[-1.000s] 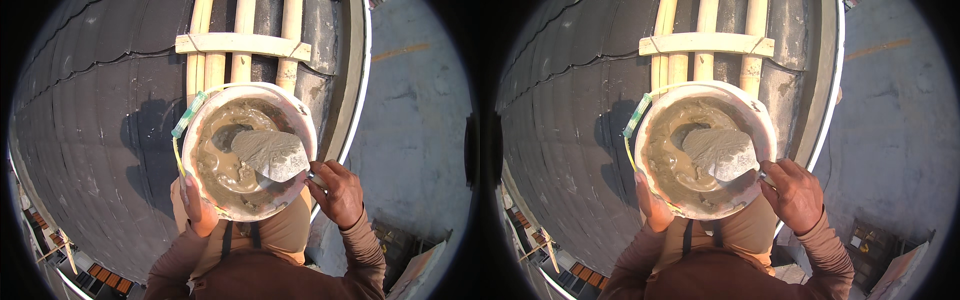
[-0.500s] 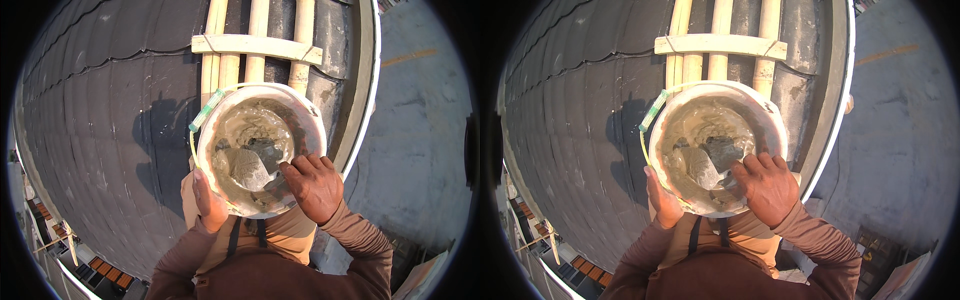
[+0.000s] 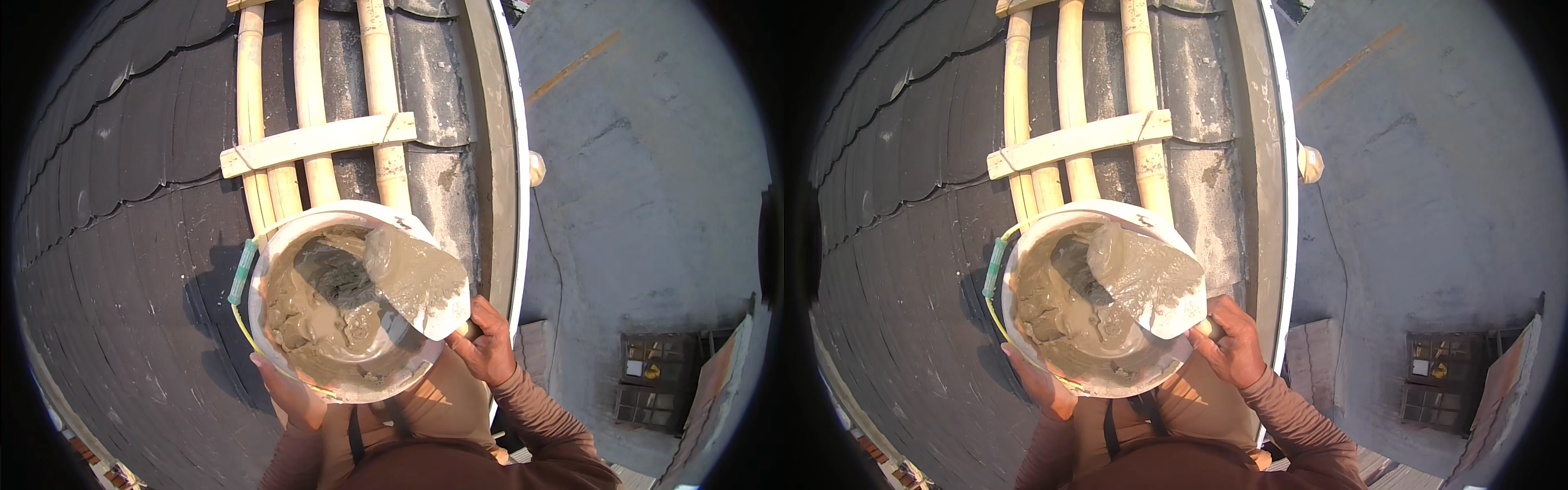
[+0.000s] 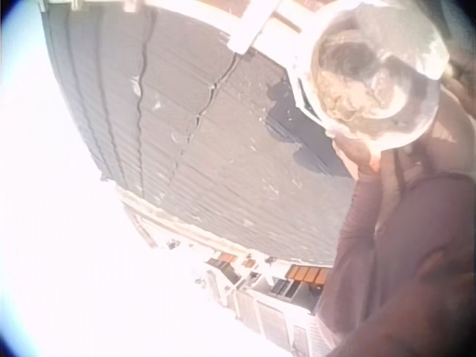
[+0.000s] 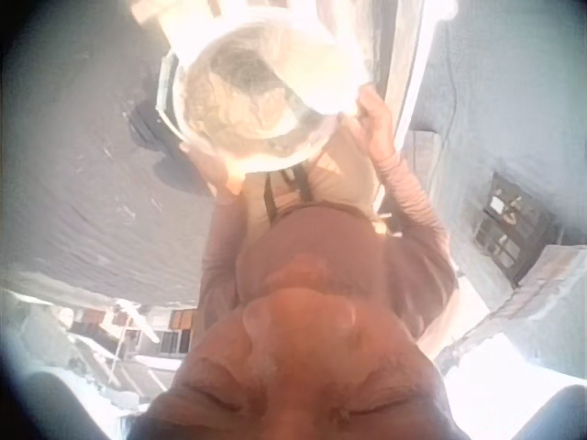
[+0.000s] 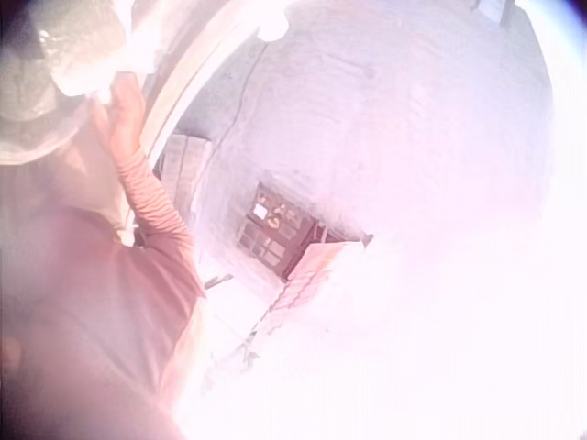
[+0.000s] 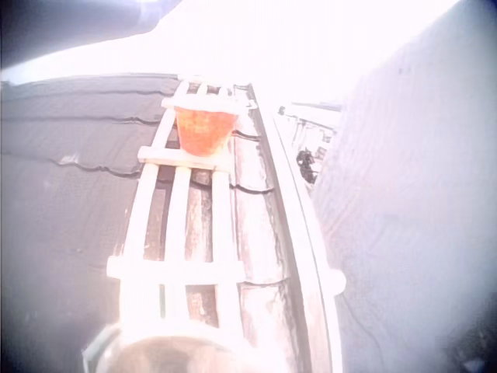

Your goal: The person applies mortar to the edge of a tiled roof using a trowel while holding a bucket by hand. They move along a bamboo ladder resting on the roof tiles to complete the application.

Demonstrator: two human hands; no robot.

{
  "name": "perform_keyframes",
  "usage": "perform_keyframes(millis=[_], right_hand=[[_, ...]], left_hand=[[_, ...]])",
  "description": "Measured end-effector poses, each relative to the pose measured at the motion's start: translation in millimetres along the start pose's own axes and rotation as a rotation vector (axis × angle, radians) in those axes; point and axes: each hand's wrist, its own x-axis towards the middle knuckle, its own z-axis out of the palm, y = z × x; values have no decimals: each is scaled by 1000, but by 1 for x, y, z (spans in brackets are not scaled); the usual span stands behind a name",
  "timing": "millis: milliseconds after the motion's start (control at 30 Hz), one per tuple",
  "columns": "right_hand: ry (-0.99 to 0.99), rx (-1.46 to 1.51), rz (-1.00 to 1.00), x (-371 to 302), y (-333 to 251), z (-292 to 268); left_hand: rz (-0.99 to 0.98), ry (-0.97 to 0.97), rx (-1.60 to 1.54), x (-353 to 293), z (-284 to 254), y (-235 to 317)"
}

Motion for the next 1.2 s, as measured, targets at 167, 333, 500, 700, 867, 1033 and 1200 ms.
perform_keyframes(millis=[167, 333, 500, 700, 867, 1033, 1200], right_hand=[[321, 98, 214, 4, 82, -5], [427, 377, 505, 44, 173, 19], [487, 589, 669, 86, 231, 8], [503, 555, 807, 10, 237, 25], [430, 441, 787, -29, 216, 23], [436, 343, 606, 64, 214, 16], [472, 256, 633, 104, 234, 1]], left_hand=[[-78, -77, -137, -1, 18, -3], [-115, -78, -125, -4, -7, 4], [-3, -101, 76, -2, -16, -2], [107, -125, 257, -3, -32, -1], [199, -165, 419, -6, -48, -8], [82, -111, 208, -3, -28, -3], [-19, -93, 72, -2, -16, 1]])
